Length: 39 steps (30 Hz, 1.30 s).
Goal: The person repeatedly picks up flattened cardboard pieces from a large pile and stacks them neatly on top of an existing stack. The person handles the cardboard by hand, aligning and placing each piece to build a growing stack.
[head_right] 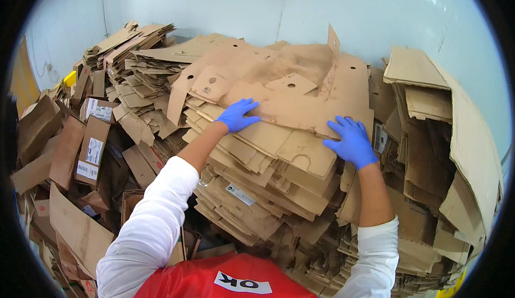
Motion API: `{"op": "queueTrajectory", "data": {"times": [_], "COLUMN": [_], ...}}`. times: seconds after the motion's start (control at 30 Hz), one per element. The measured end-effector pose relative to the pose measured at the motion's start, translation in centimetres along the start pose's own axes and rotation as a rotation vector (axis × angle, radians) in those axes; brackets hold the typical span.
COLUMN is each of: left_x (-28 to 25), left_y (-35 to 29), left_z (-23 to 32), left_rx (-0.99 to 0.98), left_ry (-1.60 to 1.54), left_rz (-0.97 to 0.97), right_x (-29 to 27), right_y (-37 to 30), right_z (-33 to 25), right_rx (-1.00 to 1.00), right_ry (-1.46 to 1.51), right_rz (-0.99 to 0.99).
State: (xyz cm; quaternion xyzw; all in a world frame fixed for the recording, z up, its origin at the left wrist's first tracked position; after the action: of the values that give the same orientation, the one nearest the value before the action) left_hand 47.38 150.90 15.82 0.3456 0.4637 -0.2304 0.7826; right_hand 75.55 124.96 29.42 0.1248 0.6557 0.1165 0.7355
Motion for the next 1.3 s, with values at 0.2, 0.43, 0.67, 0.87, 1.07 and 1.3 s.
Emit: {"op": "queueTrajectory", "data": {"times": [0.2, 0.43, 0.67, 0.87, 1.07, 1.3], "left_x": [-2.6, -3.4, -2.4, 1.8, 2.4, -7.6], "left_y": [-3.3, -4.9, -9.7, -14.4, -15.9, -15.1], "left_z": [-8.7, -13.4, -27.0, -34.5, -34.3, -23.9], "left_rx": [-0.075, -0.322, -1.023, -1.209, -0.832, -0.251], "left_ry": [0.421, 0.39, -0.056, -1.051, -1.718, -1.652], "left_rz": [0.148, 0.334, 0.683, 0.855, 1.053, 1.285], "right_x": [1.3, 0.1, 1.1, 2.2, 2.9, 3.5], "right_y": [1.0, 1.5, 3.1, 5.3, 6.4, 5.9], "right_z": [1.5, 2.7, 5.6, 7.6, 8.0, 9.0], "right_rx": [-0.038, 0.004, 0.148, 0.131, 0.069, 0.065], "right_ry": [0.069, 0.025, -0.133, -0.104, 0.022, 0.051], "right_rz": [0.027, 0.078, 0.187, 0.187, 0.156, 0.176]}}
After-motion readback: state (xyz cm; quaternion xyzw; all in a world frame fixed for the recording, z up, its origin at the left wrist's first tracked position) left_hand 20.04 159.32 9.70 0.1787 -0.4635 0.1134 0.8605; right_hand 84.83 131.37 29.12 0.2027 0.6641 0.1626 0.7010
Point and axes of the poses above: each hand's wrist, its own y-axis towards the middle knuckle, its own x-axis out of the palm, z = x × y, the point moved 3 cm from there along y, towards the middle knuckle, and after that the axes turned 4 degrees about x, right-handed, at the moved point
